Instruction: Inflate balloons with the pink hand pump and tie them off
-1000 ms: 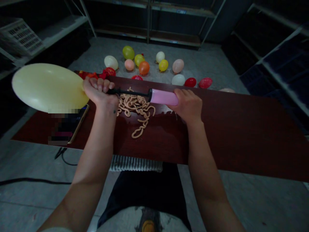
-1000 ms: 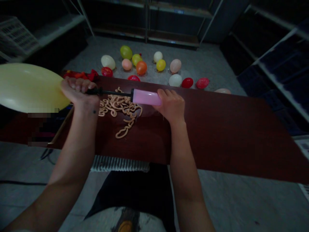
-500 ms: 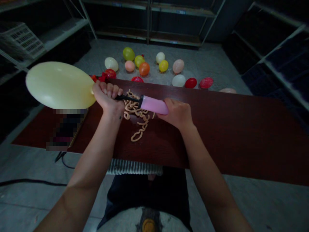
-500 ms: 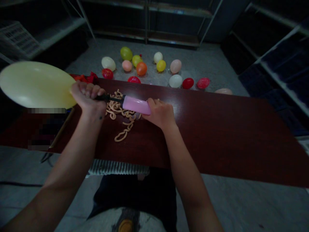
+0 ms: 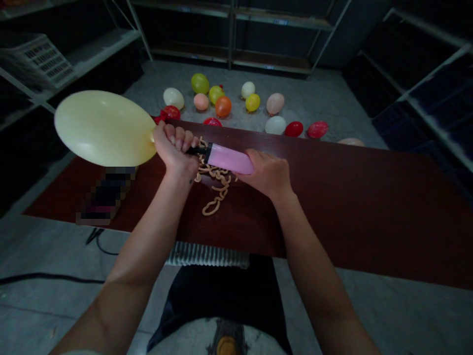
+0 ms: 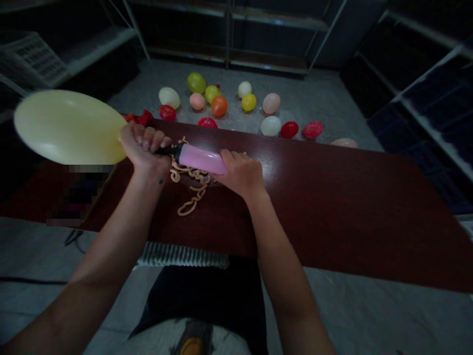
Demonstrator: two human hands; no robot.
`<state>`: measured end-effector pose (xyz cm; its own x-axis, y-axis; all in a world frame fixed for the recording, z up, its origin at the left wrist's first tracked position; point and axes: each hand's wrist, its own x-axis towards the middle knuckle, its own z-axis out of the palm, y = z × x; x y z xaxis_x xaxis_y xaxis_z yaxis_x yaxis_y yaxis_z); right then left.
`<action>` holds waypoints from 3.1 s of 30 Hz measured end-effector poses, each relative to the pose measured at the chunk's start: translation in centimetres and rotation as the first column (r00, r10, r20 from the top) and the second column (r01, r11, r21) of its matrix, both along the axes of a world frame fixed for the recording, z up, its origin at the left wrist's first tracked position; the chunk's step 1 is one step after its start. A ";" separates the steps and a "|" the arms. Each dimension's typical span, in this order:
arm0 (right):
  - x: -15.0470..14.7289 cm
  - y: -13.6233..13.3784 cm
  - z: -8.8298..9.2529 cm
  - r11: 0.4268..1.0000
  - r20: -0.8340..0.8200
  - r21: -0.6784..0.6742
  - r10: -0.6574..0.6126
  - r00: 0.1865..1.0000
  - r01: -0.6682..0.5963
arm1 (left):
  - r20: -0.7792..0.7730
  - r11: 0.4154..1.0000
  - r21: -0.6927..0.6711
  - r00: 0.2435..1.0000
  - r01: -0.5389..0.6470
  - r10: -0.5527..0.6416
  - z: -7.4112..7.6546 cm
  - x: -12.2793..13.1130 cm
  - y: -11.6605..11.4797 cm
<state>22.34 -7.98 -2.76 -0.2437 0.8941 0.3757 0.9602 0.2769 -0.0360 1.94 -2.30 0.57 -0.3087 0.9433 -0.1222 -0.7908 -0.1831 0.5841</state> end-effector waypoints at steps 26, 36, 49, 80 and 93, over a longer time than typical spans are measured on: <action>2.7 0.5 -0.6 1.000 0.062 0.009 -0.031 0.998 0.030 | -0.041 0.984 0.019 0.983 -0.177 0.178 -0.4 -2.0 1.4; 1.3 0.1 -0.3 0.999 0.042 -0.048 -0.016 0.999 0.019 | 0.036 0.992 -0.012 0.991 -0.125 0.126 0.9 0.6 -0.3; 0.5 0.1 -0.3 0.999 0.009 -0.029 0.013 1.000 -0.013 | -0.006 0.996 -0.010 0.996 -0.086 0.086 0.3 0.2 0.0; 1.8 0.3 -0.9 1.000 0.014 -0.030 -0.003 1.000 0.003 | 0.083 0.990 0.019 0.987 -0.138 0.136 0.8 -0.2 0.1; 0.7 0.2 -0.8 0.999 -0.003 -0.039 0.011 1.000 -0.011 | 0.085 0.996 0.039 0.993 -0.080 0.077 0.3 0.7 -0.1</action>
